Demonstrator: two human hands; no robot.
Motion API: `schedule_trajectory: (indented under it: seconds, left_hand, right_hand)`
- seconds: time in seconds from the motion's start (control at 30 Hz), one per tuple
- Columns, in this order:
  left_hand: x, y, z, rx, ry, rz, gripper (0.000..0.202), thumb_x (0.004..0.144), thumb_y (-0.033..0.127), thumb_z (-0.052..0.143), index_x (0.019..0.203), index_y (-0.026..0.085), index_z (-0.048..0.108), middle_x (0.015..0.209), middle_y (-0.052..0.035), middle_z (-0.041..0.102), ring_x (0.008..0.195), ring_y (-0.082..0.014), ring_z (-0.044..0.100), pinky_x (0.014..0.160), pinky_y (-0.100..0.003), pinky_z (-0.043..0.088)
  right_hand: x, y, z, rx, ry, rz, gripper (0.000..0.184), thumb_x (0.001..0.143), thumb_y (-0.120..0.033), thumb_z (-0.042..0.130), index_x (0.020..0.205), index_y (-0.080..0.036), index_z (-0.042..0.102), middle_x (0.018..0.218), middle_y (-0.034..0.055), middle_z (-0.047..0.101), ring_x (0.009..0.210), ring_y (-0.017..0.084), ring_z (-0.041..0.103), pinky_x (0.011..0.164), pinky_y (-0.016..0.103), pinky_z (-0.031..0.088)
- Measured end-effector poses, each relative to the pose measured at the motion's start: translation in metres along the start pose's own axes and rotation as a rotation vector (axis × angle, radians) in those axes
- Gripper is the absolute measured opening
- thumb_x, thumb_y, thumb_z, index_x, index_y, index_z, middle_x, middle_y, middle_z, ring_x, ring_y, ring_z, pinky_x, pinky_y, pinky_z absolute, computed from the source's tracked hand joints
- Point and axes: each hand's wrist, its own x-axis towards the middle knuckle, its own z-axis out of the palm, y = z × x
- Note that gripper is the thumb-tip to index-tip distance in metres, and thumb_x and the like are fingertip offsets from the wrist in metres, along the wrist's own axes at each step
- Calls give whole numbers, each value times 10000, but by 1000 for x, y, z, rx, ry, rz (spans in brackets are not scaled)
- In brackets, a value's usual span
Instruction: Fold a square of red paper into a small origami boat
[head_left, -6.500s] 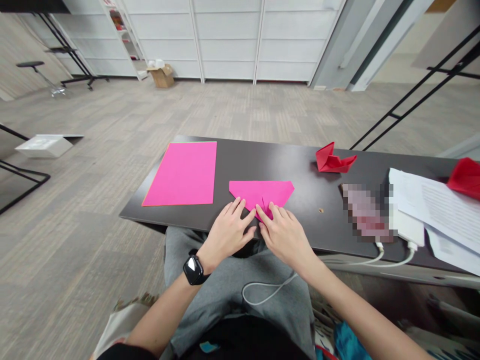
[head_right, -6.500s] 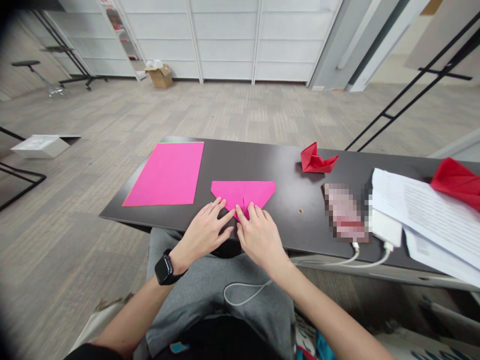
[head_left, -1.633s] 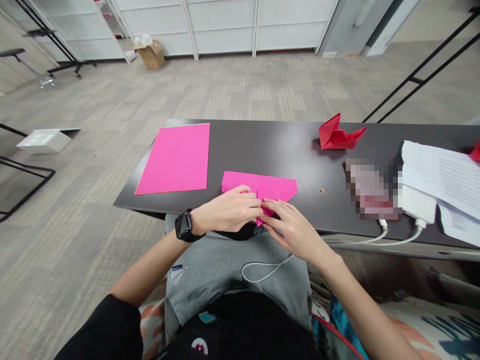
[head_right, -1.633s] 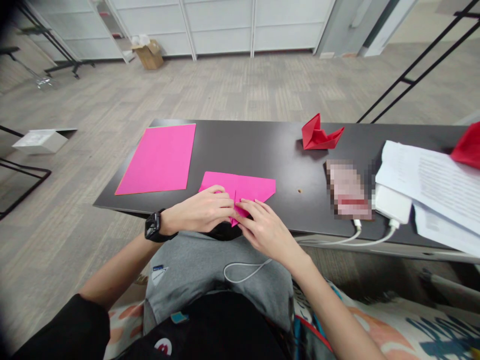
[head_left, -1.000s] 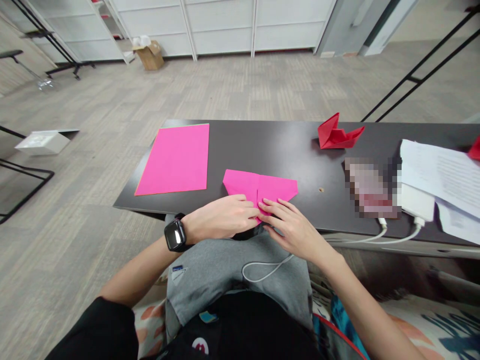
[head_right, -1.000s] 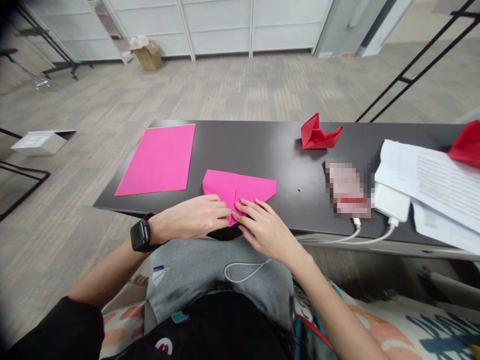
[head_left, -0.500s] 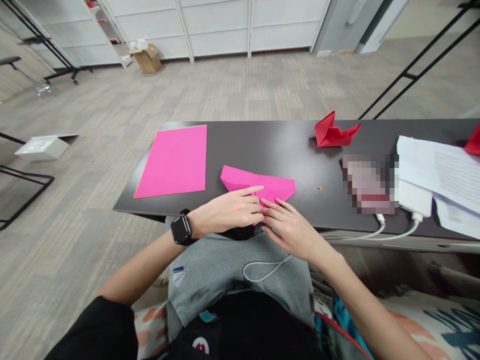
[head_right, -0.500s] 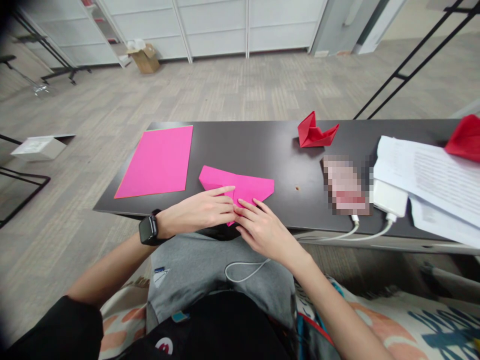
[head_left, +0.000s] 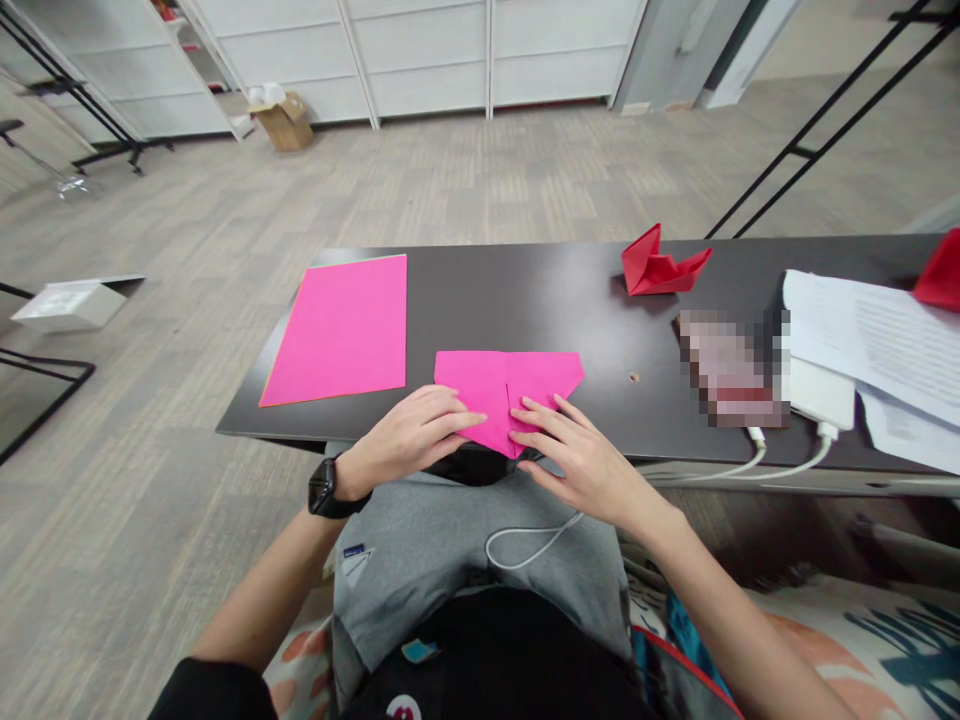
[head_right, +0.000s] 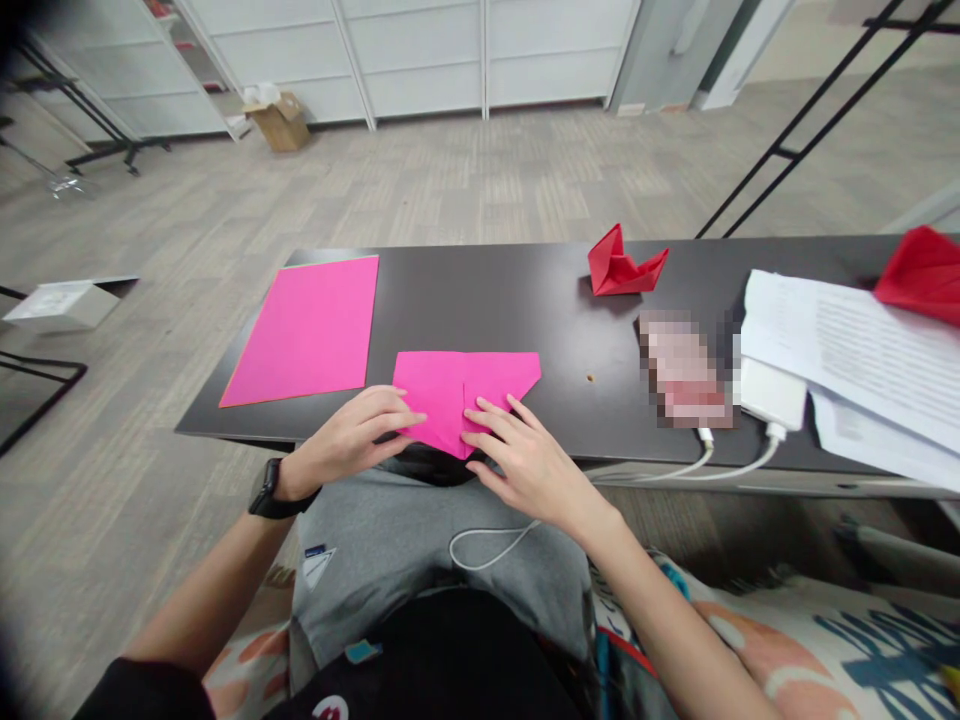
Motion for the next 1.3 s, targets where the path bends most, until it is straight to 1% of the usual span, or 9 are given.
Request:
schedule_trajectory:
  seconds: [0.1,0.23,0.43,0.53,0.73,0.9,1.1,1.2,1.3]
  left_hand:
    - [-1,5,-5,-48,-130,50,129,964,174,564,1035,178,672,936,-60,699,889,-169,669,840,-310,562]
    - [5,11,-5,-71,-258,110,171,959,161,537,1029,179,692,1186,-93,705,1148,-220,650,997,-368,532]
    - [4,8,1,-144,-251,134,261,962,130,505,1147,160,685,1206,-93,732,1169,-202,674,1034,-377,535]
    - [3,5,2,-187,-214,117,265,950,125,519,1140,169,698,1182,-88,745,1180,-194,673,1036,-365,539]
    - [2,1,3,-268,-199,34,255,959,146,530,1139,192,705,1131,-64,766,1149,-184,692,991,-334,557]
    - [8,0,1,-309,-225,-104,191,965,223,576,1102,184,703,1085,-58,772,987,-176,739,891,-289,564]
    - [23,4,-2,-385,-116,-323,145,892,234,647,1014,155,650,927,-44,739,832,-160,710,788,-270,552]
    - [28,4,1,-379,-76,-423,159,882,240,663,1029,184,642,993,-29,740,910,-180,711,860,-312,546]
    - [32,2,8,-360,-33,-499,203,867,223,680,1062,198,628,1084,-30,729,1025,-208,693,934,-361,535]
  right_hand:
    - [0,-4,0,-75,28,6,229,957,-235,591,1162,-190,681,1399,142,604,1315,295,551,1103,538,437]
    - [-4,-11,5,-155,50,11,296,973,-201,568,1259,-187,640,1289,121,685,1222,276,620,966,456,525]
    - [-11,-16,16,-197,127,15,239,959,-180,592,1182,-187,678,1317,139,672,1292,298,578,1051,499,455]
    - [-11,-15,21,-176,179,-21,259,952,-131,584,1179,-207,684,1234,110,721,1227,254,628,1004,443,482]
    - [-12,-12,25,-127,228,-82,240,923,-64,587,1093,-187,701,1171,94,750,1181,242,657,993,418,485]
    - [-10,-12,23,-119,244,-79,180,912,-87,618,1022,-207,697,1138,75,762,1153,236,674,982,416,481]
    - [-3,-16,21,-83,283,-45,157,884,-88,633,965,-212,684,1030,56,782,1076,222,708,934,402,478]
    - [1,-20,24,-71,325,13,190,891,-76,588,980,-223,670,985,62,782,1019,216,721,892,391,492]
    - [2,-23,29,-92,329,61,271,900,-70,541,1098,-214,655,1005,91,769,1001,226,717,870,397,507]
